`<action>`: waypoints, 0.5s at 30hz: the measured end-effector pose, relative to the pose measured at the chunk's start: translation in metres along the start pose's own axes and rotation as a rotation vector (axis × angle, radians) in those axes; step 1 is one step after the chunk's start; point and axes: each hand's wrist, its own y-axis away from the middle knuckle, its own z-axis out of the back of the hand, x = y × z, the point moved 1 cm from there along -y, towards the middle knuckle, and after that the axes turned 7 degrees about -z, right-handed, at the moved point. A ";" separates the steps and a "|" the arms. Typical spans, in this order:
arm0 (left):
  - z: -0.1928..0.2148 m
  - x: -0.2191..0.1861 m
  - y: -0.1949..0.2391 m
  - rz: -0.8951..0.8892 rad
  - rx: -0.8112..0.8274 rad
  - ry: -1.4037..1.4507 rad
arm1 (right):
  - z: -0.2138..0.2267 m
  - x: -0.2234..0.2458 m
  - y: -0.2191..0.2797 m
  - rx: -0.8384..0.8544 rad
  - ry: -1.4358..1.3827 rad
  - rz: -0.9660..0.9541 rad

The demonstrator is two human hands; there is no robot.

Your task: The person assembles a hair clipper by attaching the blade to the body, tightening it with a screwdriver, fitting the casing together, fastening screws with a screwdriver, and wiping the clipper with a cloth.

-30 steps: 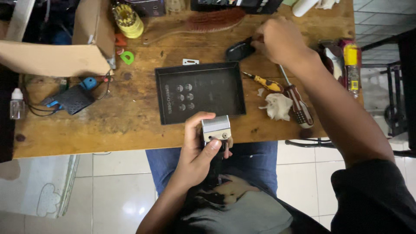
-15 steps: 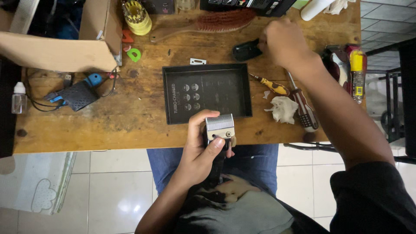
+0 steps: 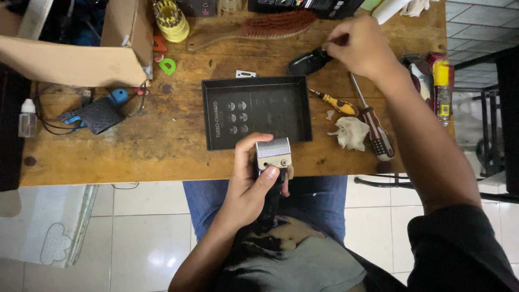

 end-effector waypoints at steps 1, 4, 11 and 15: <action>-0.001 -0.001 0.000 0.008 0.008 -0.005 | 0.002 -0.001 0.002 -0.019 -0.044 -0.028; -0.003 -0.002 0.001 0.045 0.014 0.002 | 0.008 -0.005 0.008 -0.056 -0.111 -0.002; -0.008 -0.009 0.004 -0.047 0.132 -0.028 | 0.032 0.029 0.072 0.026 -0.586 0.010; -0.012 -0.013 0.010 -0.009 0.165 -0.096 | 0.057 0.106 0.126 0.147 -0.614 0.242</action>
